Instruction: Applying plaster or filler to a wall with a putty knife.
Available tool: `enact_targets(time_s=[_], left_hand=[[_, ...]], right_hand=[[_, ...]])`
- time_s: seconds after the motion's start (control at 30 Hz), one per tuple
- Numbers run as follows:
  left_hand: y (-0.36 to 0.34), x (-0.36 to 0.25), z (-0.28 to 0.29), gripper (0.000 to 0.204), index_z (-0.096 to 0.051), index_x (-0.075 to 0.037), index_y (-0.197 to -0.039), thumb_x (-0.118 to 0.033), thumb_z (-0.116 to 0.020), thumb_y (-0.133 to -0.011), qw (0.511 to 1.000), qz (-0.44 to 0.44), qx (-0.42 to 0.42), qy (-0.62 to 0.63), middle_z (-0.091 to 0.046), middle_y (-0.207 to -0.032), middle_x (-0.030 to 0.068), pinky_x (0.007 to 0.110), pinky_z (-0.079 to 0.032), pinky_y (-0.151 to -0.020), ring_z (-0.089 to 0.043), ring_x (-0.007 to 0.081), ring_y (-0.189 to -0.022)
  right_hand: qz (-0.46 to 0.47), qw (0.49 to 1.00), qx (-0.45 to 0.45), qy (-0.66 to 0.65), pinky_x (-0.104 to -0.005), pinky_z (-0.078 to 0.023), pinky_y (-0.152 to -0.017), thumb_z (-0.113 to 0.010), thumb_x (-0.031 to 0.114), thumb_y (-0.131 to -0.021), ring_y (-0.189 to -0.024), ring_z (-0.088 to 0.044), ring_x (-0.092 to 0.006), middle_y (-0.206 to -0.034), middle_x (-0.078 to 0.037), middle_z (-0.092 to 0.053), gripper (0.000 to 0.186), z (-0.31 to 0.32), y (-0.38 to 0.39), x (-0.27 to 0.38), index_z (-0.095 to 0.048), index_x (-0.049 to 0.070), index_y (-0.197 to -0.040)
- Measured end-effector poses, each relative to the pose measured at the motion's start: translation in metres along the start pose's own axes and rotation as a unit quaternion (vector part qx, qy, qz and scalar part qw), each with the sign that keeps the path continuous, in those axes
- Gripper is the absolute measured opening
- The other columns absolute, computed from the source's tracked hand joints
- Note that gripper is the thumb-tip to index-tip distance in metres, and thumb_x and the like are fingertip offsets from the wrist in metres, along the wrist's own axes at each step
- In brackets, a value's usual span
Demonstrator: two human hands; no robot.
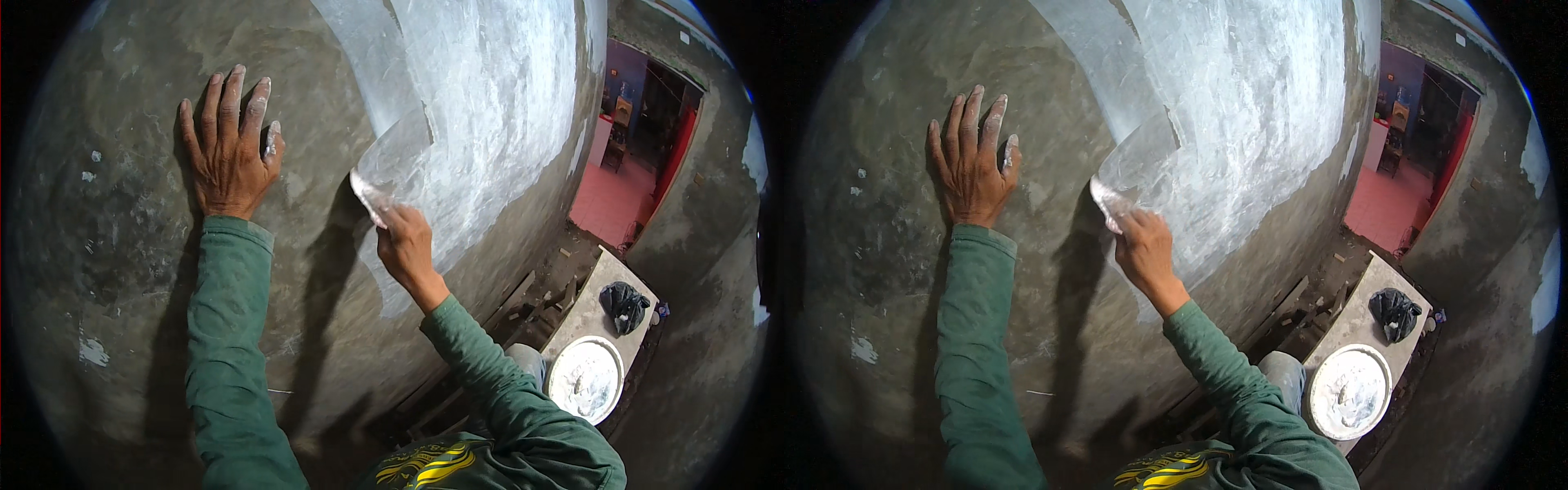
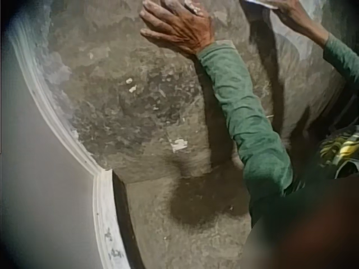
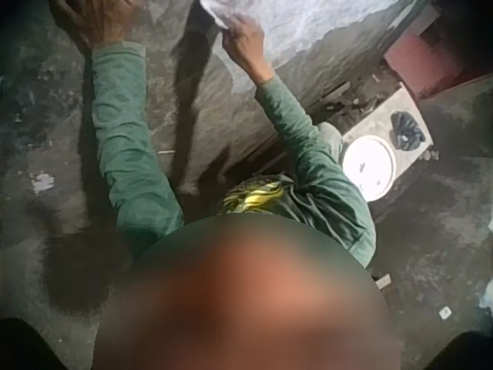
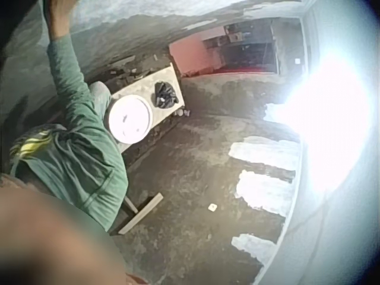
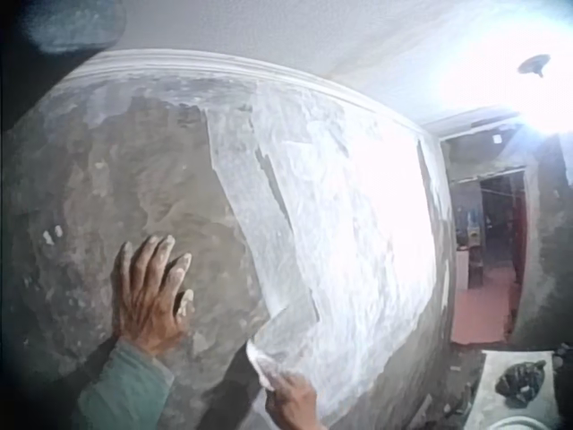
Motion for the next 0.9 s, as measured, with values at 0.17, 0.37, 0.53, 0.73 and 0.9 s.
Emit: enact_targets(time_s=[0.17, 0.37, 0.53, 0.73, 0.9], left_hand=[[0.000, -0.001, -0.006, 0.058, -0.047, -0.034, -0.152, -0.042, -0.062, -0.096, 0.999, -0.005, -0.025, 0.023, -0.036, -0.163, -0.0036, 0.055, -0.022, -0.126, -0.030, 0.0207, -0.152], [-0.002, -0.004, -0.003, 0.056, -0.048, -0.035, -0.151, -0.042, -0.062, -0.097, 0.999, -0.002, -0.026, 0.023, -0.038, -0.162, -0.0041, 0.054, -0.023, -0.126, -0.031, 0.0199, -0.152], [-0.003, -0.010, -0.007, 0.057, -0.049, -0.034, -0.151, -0.042, -0.063, -0.096, 0.999, 0.001, -0.037, 0.030, -0.038, -0.162, -0.0046, 0.054, -0.023, -0.126, -0.032, 0.0197, -0.151], [0.000, 0.003, -0.006, 0.058, -0.049, -0.033, -0.150, -0.040, -0.066, -0.094, 0.998, -0.001, -0.044, 0.040, -0.039, -0.162, -0.0035, 0.054, -0.024, -0.125, -0.033, 0.0202, -0.151], [-0.003, -0.007, -0.004, 0.057, -0.050, -0.032, -0.149, -0.040, -0.066, -0.094, 0.997, 0.002, -0.046, 0.056, -0.039, -0.161, -0.0025, 0.054, -0.024, -0.125, -0.032, 0.0208, -0.151]], right_hand=[[-0.120, 0.959, -0.067, -0.248, -0.0383, -0.054, -0.085, -0.052, -0.007, -0.082, -0.097, -0.071, -0.0252, -0.108, -0.016, -0.075, 0.045, 0.028, -0.015, -0.066, -0.069, 0.000, -0.122], [-0.121, 0.975, -0.180, -0.056, -0.0404, -0.056, -0.077, -0.052, -0.003, -0.086, -0.083, -0.072, -0.0355, -0.097, -0.021, -0.075, 0.038, 0.051, -0.068, -0.112, -0.070, -0.002, -0.120], [-0.020, 0.977, -0.155, 0.143, -0.0445, -0.049, -0.085, -0.065, 0.003, -0.082, -0.093, -0.065, -0.0344, -0.107, -0.014, -0.071, 0.048, -0.008, -0.036, -0.070, -0.068, 0.011, -0.129], [-0.135, 0.957, -0.118, -0.228, -0.0353, -0.053, -0.077, -0.057, 0.002, -0.087, -0.089, -0.070, -0.0193, -0.103, -0.010, -0.076, 0.029, 0.020, -0.003, -0.079, -0.073, 0.002, -0.112], [-0.330, 0.913, -0.120, -0.209, -0.0361, -0.050, -0.067, -0.057, 0.012, -0.089, -0.072, -0.059, -0.0152, -0.081, -0.008, -0.067, 0.020, 0.047, -0.026, -0.158, -0.066, -0.006, -0.091]])
Point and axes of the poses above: each hand's wrist, its own y-axis away from the middle knuckle, its own z-axis out of the back of the hand, x = y × z, the point moved 3 cm from there along -y, towards the middle knuckle
